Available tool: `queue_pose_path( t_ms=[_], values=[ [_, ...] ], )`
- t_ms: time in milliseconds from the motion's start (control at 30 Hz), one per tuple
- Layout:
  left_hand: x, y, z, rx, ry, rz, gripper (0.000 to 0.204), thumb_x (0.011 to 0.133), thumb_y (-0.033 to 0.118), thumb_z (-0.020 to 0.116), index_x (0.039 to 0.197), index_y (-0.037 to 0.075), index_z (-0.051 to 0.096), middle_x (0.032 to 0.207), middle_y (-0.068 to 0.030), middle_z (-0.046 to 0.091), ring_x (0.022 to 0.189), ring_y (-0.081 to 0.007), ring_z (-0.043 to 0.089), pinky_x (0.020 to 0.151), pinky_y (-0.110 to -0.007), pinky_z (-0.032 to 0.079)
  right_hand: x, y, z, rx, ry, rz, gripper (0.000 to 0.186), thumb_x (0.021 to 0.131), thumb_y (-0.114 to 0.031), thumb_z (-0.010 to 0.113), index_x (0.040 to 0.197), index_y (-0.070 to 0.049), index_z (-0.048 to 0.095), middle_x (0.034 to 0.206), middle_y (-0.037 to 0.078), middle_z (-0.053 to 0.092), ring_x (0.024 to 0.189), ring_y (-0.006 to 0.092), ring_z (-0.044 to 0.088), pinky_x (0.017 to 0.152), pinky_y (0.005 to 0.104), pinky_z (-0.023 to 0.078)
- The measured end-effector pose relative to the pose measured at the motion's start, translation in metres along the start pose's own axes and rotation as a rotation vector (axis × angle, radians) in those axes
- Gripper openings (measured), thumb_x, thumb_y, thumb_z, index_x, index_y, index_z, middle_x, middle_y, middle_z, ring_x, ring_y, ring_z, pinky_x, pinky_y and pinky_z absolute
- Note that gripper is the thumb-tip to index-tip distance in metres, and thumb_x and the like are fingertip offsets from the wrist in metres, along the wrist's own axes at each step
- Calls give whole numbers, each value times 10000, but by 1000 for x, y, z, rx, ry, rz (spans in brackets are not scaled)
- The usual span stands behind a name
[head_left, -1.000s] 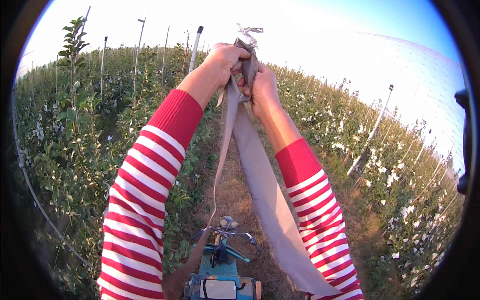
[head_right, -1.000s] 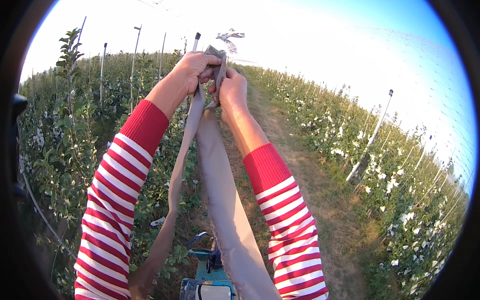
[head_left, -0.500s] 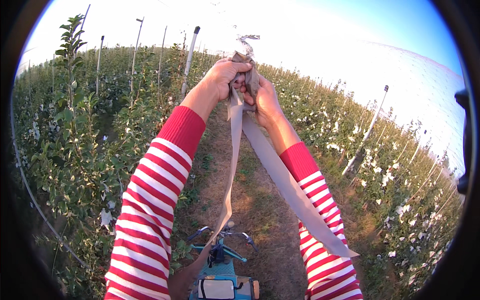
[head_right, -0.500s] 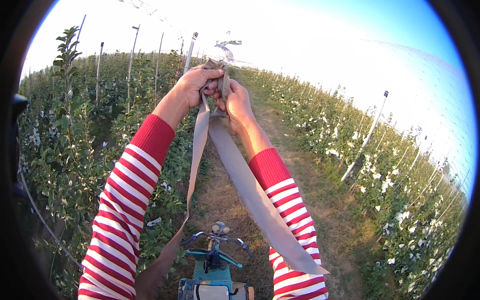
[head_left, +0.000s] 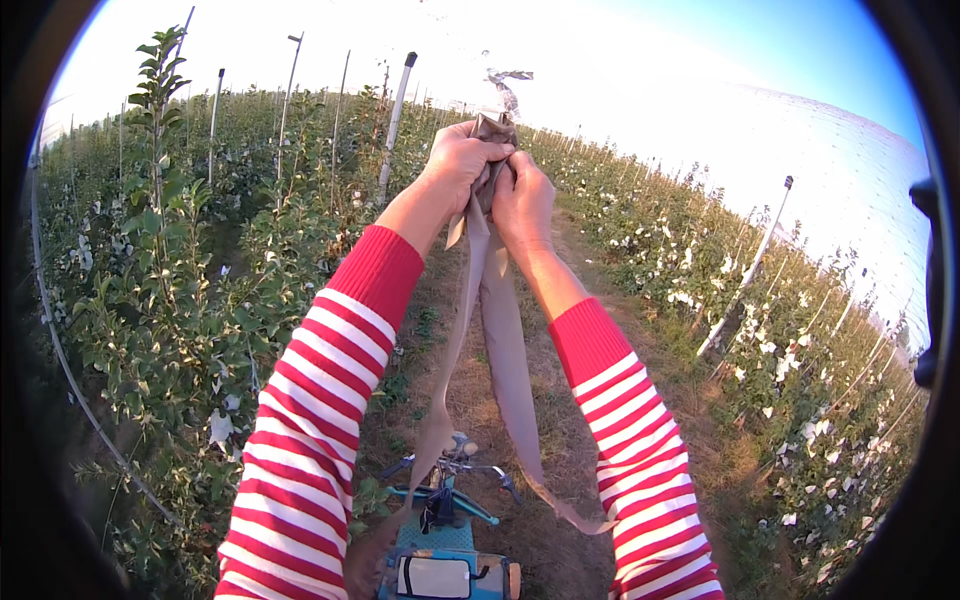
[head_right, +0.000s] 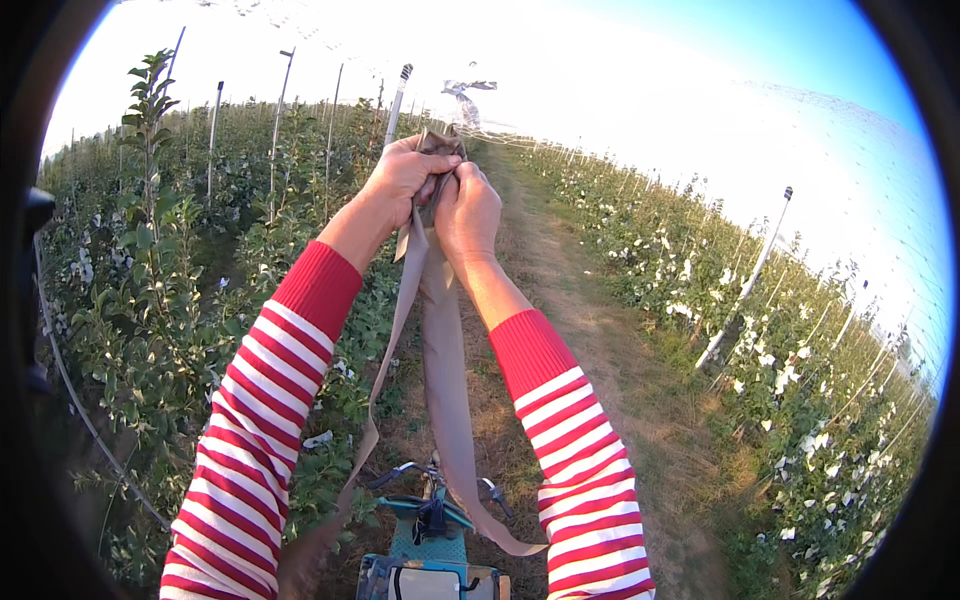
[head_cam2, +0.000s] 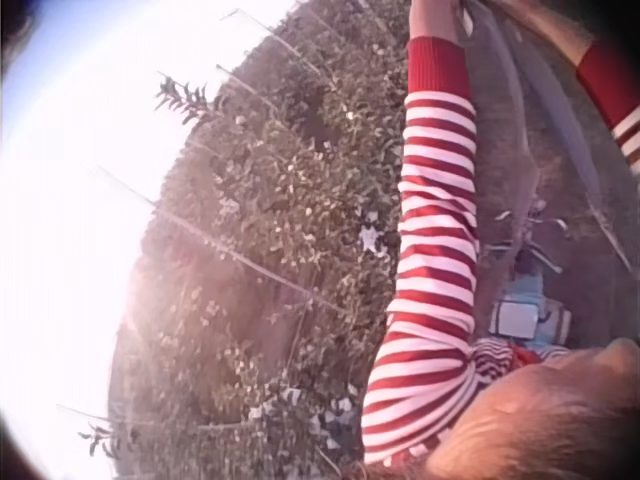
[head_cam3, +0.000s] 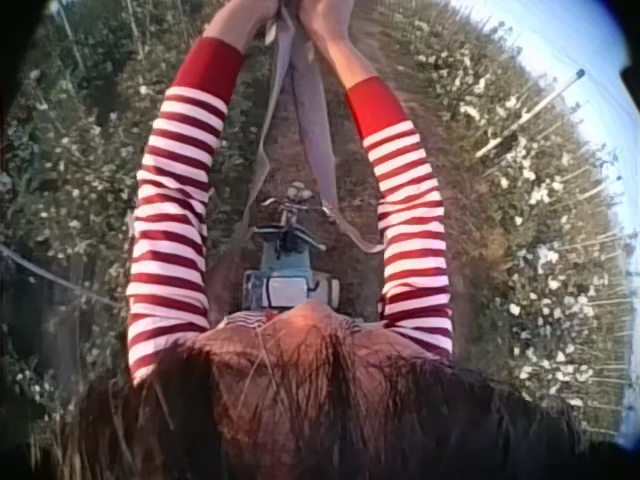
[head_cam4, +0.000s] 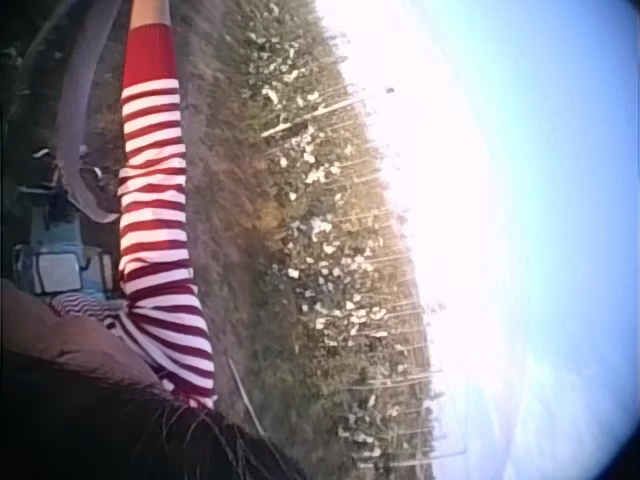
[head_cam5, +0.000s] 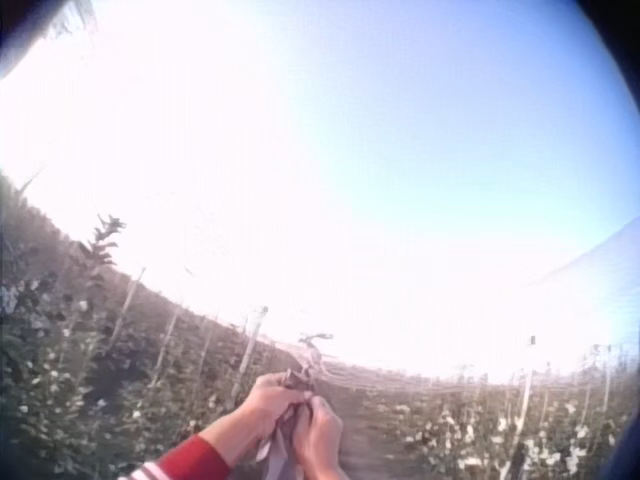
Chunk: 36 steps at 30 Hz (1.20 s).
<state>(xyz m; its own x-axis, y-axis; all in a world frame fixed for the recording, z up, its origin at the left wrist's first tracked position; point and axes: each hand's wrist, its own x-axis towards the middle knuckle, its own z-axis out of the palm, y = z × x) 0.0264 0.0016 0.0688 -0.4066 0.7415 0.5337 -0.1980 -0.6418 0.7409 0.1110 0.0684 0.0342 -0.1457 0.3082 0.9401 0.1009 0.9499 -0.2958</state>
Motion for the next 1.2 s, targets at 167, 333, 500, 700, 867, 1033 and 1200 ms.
queue_pose_path(
  t_ms=[167,333,500,700,867,1033,1200],
  values=[
    [11,-26,-6,-27,71,97,167,800,-125,580,921,-16,621,843,-87,647,731,-153,622,667,-297,534,-3,14,1,35,-19,-94,95,887,-69,528,884,1,592,812,203,610,790,393,617,694,442,484],
    [15,-26,-18,-79,90,24,204,786,-149,538,912,-6,612,878,-114,678,609,-139,587,531,-274,495,-11,9,-7,10,-35,-173,84,880,-89,559,906,-33,615,824,173,600,816,397,612,707,459,484],
    [3,-26,-15,-106,92,-2,190,805,-123,501,901,-4,613,925,-109,700,402,-56,383,372,-206,343,-15,11,-14,50,-141,-115,96,878,-106,570,914,-47,638,874,162,625,842,388,618,719,454,487],
    [0,-29,-17,311,25,5,178,814,-65,553,927,-22,683,831,-90,683,656,-124,609,598,-268,506,-27,17,-15,81,-162,-36,118,872,-94,568,931,-19,636,917,191,638,879,396,614,757,451,486],
    [-11,-20,-12,785,93,230,172,834,76,669,986,2,704,848,-85,692,774,-126,628,730,-289,511,-10,20,-18,36,-62,-87,92,884,-30,552,913,22,623,828,169,655,760,256,649,692,337,488],
    [-19,-4,-13,659,45,185,227,861,116,704,1039,-21,674,918,-76,694,846,-125,629,774,-280,499,6,12,-14,63,-62,-57,120,853,-89,615,906,17,636,835,184,654,773,326,651,708,403,502],
    [-7,-5,-23,402,3,152,248,846,65,716,1066,-28,650,929,-83,688,817,-130,636,722,-268,518,11,4,-15,640,-176,394,106,861,-91,686,912,-1,664,752,67,659,655,143,617,581,275,473]
  ],
)
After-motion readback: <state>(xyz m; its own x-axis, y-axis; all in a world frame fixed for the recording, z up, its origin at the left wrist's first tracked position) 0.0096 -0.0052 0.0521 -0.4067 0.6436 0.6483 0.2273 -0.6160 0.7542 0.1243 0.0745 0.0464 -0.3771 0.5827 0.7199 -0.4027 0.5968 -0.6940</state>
